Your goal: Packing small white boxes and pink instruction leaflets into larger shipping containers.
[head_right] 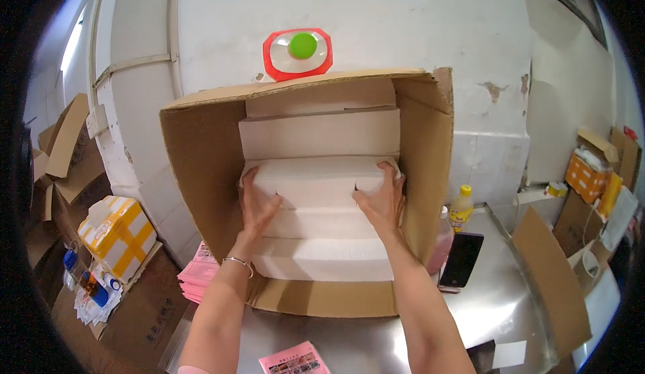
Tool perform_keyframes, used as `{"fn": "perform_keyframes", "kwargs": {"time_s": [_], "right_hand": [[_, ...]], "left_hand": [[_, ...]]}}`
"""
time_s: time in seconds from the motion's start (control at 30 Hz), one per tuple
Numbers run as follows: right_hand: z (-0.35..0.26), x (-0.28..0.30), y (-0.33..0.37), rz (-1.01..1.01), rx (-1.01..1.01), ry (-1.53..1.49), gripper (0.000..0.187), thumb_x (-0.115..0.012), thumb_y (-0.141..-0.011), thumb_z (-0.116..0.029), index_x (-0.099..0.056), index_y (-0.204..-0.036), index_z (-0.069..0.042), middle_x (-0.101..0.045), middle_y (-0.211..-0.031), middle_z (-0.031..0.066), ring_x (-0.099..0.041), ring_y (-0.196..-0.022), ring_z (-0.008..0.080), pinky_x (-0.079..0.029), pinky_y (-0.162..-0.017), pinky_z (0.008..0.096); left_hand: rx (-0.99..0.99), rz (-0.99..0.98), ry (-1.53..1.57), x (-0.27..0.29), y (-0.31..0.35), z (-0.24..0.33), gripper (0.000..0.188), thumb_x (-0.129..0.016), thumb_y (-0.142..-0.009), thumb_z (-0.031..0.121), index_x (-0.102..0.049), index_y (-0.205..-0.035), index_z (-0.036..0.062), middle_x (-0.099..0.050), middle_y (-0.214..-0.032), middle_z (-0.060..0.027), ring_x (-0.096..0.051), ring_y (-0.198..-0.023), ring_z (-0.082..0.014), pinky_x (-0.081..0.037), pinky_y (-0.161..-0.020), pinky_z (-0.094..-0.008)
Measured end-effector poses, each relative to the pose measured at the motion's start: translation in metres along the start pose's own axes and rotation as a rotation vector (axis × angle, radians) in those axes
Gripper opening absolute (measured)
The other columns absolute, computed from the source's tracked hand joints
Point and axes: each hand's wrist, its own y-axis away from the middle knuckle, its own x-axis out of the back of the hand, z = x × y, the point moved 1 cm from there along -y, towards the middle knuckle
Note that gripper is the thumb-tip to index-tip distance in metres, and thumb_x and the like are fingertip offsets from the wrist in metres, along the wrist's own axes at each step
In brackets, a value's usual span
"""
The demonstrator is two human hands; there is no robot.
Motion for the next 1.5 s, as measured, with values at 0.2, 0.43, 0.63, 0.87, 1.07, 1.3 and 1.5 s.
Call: {"fn": "perform_keyframes", "kwargs": {"time_s": [0.2, 0.43, 0.63, 0.87, 1.07, 1.3, 1.5], "right_hand": [[-0.005, 0.026, 0.024, 0.154, 0.091, -0.111, 0.075, -0.081, -0.062, -0.018, -0.048, -0.128, -0.011, -0.054, -0.122, 0.0190, -0.053, -0.116, 0.0395, -0.044, -0.098, 0.0467], [-0.060, 0.125, 0.163, 0.034, 0.183, -0.166, 0.074, -0.082, -0.060, -0.016, -0.048, -0.124, -0.003, -0.056, -0.113, 0.0199, -0.055, -0.112, 0.0380, -0.045, -0.096, 0.0442], [0.074, 0.220, 0.205, -0.032, 0.059, 0.047, 0.074, -0.080, -0.059, -0.016, -0.047, -0.124, -0.003, -0.054, -0.115, 0.0212, -0.055, -0.111, 0.0385, -0.048, -0.093, 0.0435], [0.156, 0.305, 0.197, -0.275, -0.100, 0.207, 0.074, -0.083, -0.064, -0.028, -0.054, -0.130, -0.008, -0.050, -0.130, 0.0255, -0.051, -0.123, 0.0413, -0.045, -0.102, 0.0452], [0.105, 0.288, 0.149, -0.693, -0.435, 0.473, 0.083, -0.076, -0.072, -0.060, -0.058, -0.130, -0.004, -0.052, -0.133, 0.0256, -0.054, -0.121, 0.0414, -0.045, -0.102, 0.0457], [0.128, 0.299, 0.211, -0.389, -0.089, 0.203, 0.064, -0.085, -0.068, -0.036, -0.061, -0.118, -0.004, -0.052, -0.129, 0.0243, -0.053, -0.121, 0.0423, -0.043, -0.104, 0.0449], [0.152, 0.313, 0.240, -0.305, 0.062, 0.195, 0.056, -0.082, -0.066, -0.021, -0.059, -0.115, -0.010, -0.048, -0.136, 0.0246, -0.048, -0.125, 0.0437, -0.043, -0.102, 0.0481]], "left_hand": [[-0.019, 0.060, 0.029, 0.061, 0.045, 0.078, 0.081, -0.080, -0.067, 0.022, -0.048, -0.141, 0.0086, -0.051, -0.130, -0.0218, -0.052, -0.119, -0.0394, -0.042, -0.103, -0.0479], [-0.044, 0.266, -0.425, 0.173, 0.167, 0.165, 0.080, -0.070, -0.069, -0.003, -0.039, -0.143, -0.0009, -0.045, -0.133, -0.0200, -0.050, -0.121, -0.0354, -0.046, -0.100, -0.0454], [0.046, -0.259, -0.160, 0.084, 0.261, 0.187, 0.081, -0.076, -0.069, 0.008, -0.041, -0.141, -0.0007, -0.044, -0.133, -0.0259, -0.040, -0.129, -0.0410, -0.036, -0.109, -0.0503], [0.383, -0.764, 0.210, 0.042, 0.256, 0.158, 0.075, -0.079, -0.072, 0.015, -0.045, -0.138, 0.0021, -0.052, -0.134, -0.0284, -0.048, -0.129, -0.0406, -0.040, -0.109, -0.0434], [0.520, -0.893, -0.007, 0.019, 0.229, 0.153, 0.078, -0.079, -0.074, 0.023, -0.047, -0.140, -0.0020, -0.058, -0.134, -0.0223, -0.056, -0.125, -0.0302, -0.044, -0.104, -0.0382], [0.180, -0.609, 0.000, 0.048, 0.320, 0.206, 0.083, -0.080, -0.077, 0.023, -0.035, -0.141, -0.0035, -0.013, -0.152, -0.0426, -0.031, -0.135, -0.0590, -0.036, -0.111, -0.0530], [0.212, -0.798, -0.019, 0.083, 0.343, 0.209, 0.086, -0.078, -0.080, 0.026, -0.032, -0.146, -0.0023, -0.008, -0.152, -0.0438, -0.019, -0.140, -0.0613, -0.030, -0.113, -0.0581]]}}
